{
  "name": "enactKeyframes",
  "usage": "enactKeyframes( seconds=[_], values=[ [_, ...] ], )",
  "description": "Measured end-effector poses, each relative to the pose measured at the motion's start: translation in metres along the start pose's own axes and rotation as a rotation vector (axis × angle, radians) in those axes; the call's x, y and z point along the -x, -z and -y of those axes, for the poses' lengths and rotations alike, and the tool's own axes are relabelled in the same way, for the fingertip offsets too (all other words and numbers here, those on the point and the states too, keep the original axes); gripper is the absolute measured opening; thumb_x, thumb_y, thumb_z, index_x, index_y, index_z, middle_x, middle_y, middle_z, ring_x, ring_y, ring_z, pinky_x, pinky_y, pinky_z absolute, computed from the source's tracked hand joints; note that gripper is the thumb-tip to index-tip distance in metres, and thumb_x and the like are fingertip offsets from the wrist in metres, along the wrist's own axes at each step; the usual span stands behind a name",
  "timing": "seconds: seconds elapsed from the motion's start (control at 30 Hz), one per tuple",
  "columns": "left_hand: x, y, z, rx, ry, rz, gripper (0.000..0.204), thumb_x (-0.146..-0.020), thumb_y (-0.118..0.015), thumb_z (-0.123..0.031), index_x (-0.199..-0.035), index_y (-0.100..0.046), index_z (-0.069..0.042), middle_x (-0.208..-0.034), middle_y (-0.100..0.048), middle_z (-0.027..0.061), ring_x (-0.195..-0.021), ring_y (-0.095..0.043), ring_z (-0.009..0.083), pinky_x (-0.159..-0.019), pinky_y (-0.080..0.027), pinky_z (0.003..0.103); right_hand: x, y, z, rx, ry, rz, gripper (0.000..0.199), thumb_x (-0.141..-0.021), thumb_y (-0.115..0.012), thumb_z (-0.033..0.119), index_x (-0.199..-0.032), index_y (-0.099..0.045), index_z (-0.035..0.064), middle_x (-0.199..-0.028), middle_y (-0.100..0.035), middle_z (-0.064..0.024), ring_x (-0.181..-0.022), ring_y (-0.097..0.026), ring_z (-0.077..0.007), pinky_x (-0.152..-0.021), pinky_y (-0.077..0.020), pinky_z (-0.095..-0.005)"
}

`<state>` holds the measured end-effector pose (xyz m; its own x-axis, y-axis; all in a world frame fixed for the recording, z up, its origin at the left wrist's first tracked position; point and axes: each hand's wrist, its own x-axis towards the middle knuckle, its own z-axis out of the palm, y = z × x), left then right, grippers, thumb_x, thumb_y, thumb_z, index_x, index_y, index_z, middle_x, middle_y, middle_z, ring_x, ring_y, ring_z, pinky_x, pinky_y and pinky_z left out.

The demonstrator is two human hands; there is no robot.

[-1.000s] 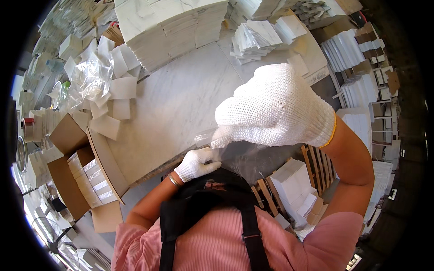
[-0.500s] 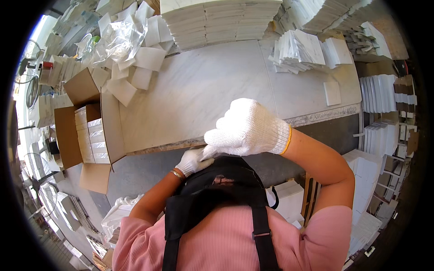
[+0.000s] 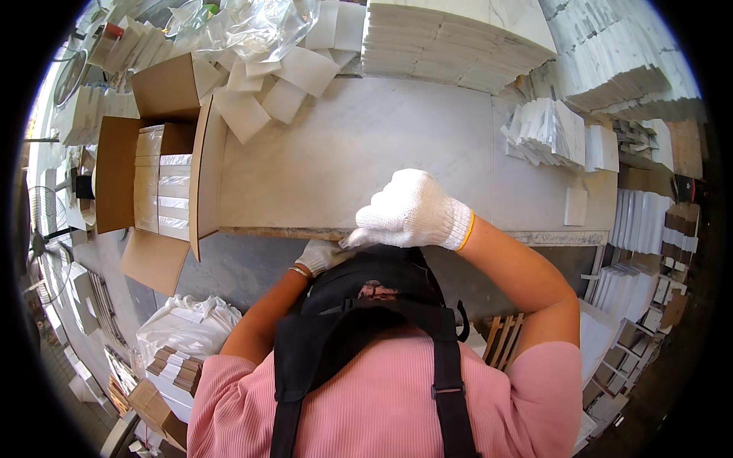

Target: The person repeatedly picks white rectangular blocks from a stack, places each into a clear plastic bag, and sets the bagged items into a cardboard box. The person also handles empty plastic bags and stacks of blocks on the table.

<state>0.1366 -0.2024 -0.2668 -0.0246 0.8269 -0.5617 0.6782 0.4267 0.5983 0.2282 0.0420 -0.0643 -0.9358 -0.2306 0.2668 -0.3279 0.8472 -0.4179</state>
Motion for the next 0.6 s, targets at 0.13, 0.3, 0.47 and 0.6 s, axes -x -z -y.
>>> enactKeyframes(
  seconds=[0.13,0.3,0.47,0.6],
  values=[
    [-0.006,-0.009,0.026,0.106,-0.029,-0.057,0.066,-0.09,-0.056,-0.064,-0.136,-0.059,-0.018,-0.139,-0.059,0.012,-0.13,-0.052,0.0335,-0.11,-0.04,0.042,-0.014,0.005,-0.001,-0.018,-0.046,0.002,0.034,-0.086,-0.072,0.044,-0.07,-0.059,0.0175,-0.056,-0.05,-0.0034,-0.05,-0.051,-0.0257,-0.051,-0.0399,-0.0373],
    [-0.01,-0.001,0.035,0.091,0.006,-0.015,0.068,-0.092,-0.055,-0.061,-0.142,-0.053,-0.015,-0.151,-0.048,0.0105,-0.14,-0.042,0.0346,-0.117,-0.03,0.043,-0.026,-0.006,-0.016,-0.026,-0.079,-0.025,0.032,-0.083,-0.076,0.041,-0.07,-0.062,0.0153,-0.058,-0.053,-0.004,-0.051,-0.052,-0.0268,-0.051,-0.04,-0.0367],
    [0.014,-0.013,0.049,0.066,0.075,-0.312,0.055,-0.095,-0.052,-0.054,-0.132,-0.062,-0.015,-0.138,-0.06,0.0135,-0.13,-0.052,0.0344,-0.11,-0.039,0.043,-0.04,-0.014,-0.036,-0.087,-0.054,-0.017,0.032,-0.081,-0.077,0.042,-0.071,-0.065,0.0148,-0.06,-0.056,-0.0041,-0.052,-0.055,-0.0265,-0.051,-0.0422,-0.0369],
    [0.071,0.04,0.026,0.066,0.345,0.186,0.044,-0.095,-0.059,-0.039,-0.127,-0.065,-0.01,-0.122,-0.068,0.0142,-0.1,-0.068,0.0348,-0.091,-0.052,0.042,-0.047,-0.016,-0.052,-0.144,-0.059,-0.086,0.031,-0.082,-0.077,0.041,-0.071,-0.066,0.0145,-0.062,-0.059,-0.0044,-0.053,-0.057,-0.0272,-0.052,-0.0433,-0.0365]
  ],
)
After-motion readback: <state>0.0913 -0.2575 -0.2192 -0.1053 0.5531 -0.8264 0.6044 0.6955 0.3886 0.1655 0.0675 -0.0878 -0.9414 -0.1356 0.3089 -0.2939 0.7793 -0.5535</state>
